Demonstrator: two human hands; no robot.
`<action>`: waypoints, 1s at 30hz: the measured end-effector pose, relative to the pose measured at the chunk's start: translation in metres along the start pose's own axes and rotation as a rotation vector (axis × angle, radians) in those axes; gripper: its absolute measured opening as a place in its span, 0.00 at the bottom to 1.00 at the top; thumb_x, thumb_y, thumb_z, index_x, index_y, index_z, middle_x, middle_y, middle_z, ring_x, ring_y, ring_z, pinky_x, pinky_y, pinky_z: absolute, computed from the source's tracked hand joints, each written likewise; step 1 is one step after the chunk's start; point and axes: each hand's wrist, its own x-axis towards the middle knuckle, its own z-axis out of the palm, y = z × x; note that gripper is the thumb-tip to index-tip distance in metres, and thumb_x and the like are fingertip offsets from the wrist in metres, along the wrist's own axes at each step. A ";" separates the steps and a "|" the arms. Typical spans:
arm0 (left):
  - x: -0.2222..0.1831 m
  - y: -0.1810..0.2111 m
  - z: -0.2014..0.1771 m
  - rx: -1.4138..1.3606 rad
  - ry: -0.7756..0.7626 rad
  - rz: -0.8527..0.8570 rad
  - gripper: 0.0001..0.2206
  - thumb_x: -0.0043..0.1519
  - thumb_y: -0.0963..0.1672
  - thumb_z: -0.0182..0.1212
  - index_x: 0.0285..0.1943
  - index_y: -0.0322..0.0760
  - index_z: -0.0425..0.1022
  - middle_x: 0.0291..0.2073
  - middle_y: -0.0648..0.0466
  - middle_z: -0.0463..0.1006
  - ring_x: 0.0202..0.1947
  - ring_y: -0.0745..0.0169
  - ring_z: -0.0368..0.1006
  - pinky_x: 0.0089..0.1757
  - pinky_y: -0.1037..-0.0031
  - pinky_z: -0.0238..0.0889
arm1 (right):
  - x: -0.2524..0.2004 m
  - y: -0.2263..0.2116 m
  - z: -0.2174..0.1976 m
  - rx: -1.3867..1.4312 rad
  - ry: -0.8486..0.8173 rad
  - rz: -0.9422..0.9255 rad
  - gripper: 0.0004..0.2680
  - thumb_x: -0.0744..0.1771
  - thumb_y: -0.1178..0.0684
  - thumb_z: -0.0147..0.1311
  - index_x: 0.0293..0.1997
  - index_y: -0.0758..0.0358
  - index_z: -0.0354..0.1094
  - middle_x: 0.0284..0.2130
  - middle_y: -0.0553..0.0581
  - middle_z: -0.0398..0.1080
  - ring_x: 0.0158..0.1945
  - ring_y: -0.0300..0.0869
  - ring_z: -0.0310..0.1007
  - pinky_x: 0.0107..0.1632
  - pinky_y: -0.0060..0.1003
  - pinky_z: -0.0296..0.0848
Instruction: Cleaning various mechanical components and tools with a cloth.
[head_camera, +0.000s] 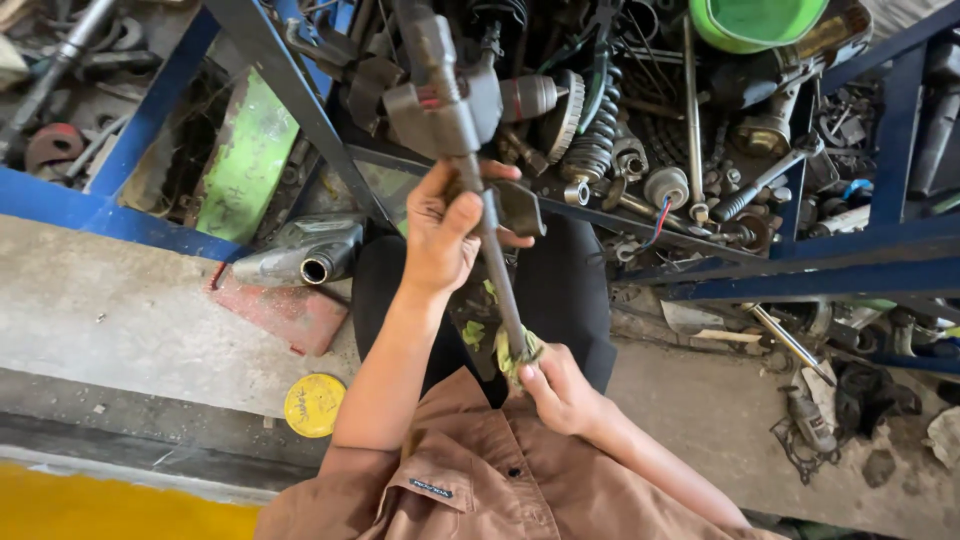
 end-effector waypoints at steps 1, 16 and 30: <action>-0.002 -0.002 -0.002 0.002 0.000 0.004 0.23 0.68 0.46 0.65 0.67 0.29 0.66 0.58 0.38 0.75 0.47 0.47 0.81 0.41 0.48 0.81 | 0.001 0.000 -0.006 0.000 -0.004 -0.002 0.14 0.74 0.43 0.40 0.50 0.67 0.63 0.29 0.57 0.64 0.29 0.46 0.65 0.35 0.38 0.71; -0.039 -0.032 0.019 -0.045 0.140 -0.042 0.16 0.73 0.44 0.57 0.63 0.25 0.67 0.57 0.39 0.76 0.44 0.52 0.80 0.39 0.61 0.79 | 0.089 -0.067 -0.034 -0.909 0.547 -0.396 0.11 0.63 0.65 0.60 0.48 0.67 0.70 0.39 0.62 0.70 0.38 0.53 0.75 0.42 0.42 0.75; -0.029 -0.034 0.008 -0.070 0.629 0.004 0.16 0.67 0.51 0.60 0.42 0.31 0.75 0.32 0.54 0.79 0.31 0.67 0.76 0.35 0.74 0.72 | 0.097 -0.041 -0.019 -0.608 0.559 -0.402 0.13 0.61 0.67 0.64 0.47 0.69 0.65 0.45 0.59 0.70 0.48 0.48 0.77 0.51 0.39 0.78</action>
